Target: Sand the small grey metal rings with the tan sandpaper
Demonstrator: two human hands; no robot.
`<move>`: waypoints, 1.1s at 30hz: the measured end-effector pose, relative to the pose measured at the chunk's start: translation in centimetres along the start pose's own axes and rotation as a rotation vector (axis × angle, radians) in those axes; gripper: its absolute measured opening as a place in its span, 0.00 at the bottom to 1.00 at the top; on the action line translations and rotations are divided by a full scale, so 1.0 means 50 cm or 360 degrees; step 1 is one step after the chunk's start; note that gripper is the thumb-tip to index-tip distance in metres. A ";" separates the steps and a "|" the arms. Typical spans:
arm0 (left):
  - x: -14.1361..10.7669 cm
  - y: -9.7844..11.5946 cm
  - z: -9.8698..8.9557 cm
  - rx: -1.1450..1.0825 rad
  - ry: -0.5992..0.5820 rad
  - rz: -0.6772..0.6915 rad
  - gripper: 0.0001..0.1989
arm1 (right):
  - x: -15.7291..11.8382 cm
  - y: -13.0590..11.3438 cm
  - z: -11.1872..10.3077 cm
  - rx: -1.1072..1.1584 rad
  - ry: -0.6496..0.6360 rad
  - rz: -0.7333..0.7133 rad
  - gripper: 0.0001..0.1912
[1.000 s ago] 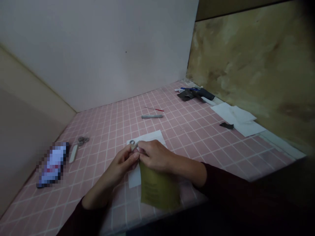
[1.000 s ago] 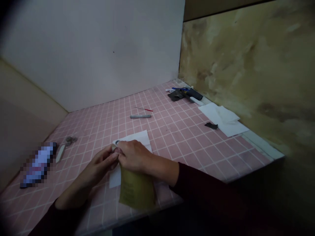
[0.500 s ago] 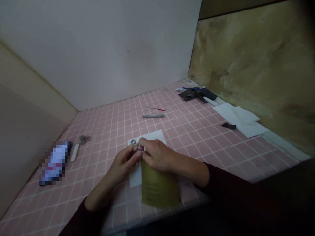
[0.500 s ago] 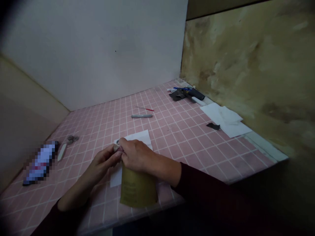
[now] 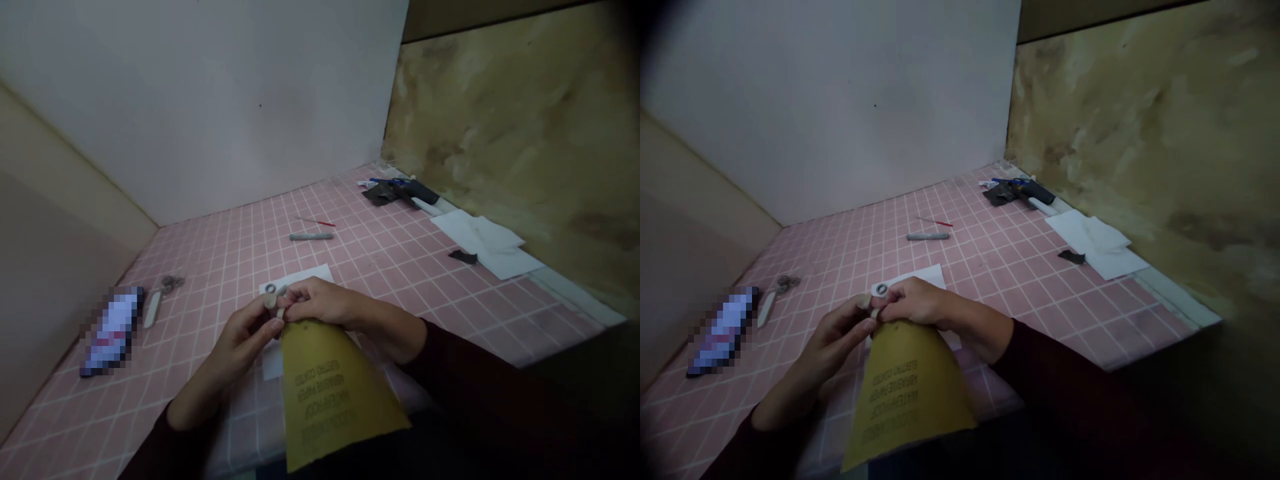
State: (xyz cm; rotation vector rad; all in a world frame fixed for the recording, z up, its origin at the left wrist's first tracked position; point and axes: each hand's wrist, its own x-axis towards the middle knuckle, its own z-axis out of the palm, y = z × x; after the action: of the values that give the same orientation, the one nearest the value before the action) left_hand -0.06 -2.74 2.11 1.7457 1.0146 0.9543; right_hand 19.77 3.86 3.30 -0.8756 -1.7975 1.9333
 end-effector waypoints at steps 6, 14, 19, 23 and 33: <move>0.002 0.002 -0.001 -0.0177 -0.0003 -0.0043 0.08 | -0.001 0.000 0.001 0.0245 -0.0119 0.0146 0.06; 0.003 0.004 0.004 -0.0268 0.0109 -0.0060 0.07 | -0.011 -0.015 0.005 0.0661 -0.0263 0.0133 0.05; 0.003 0.007 0.006 -0.0235 0.0143 -0.0065 0.07 | -0.010 -0.015 0.004 0.0624 -0.0254 0.0221 0.04; -0.002 0.012 0.004 -0.0172 0.0104 -0.0094 0.06 | -0.008 -0.012 0.005 0.0500 -0.0205 0.0235 0.05; 0.008 -0.010 0.008 -0.0383 0.0045 -0.0345 0.11 | -0.016 -0.016 0.025 -0.0680 0.0513 -0.0239 0.07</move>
State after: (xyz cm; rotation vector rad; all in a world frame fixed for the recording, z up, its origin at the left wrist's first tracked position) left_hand 0.31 -2.34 1.58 1.3977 1.0370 0.9230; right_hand 19.44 2.52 4.24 -1.0770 -2.0331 1.2490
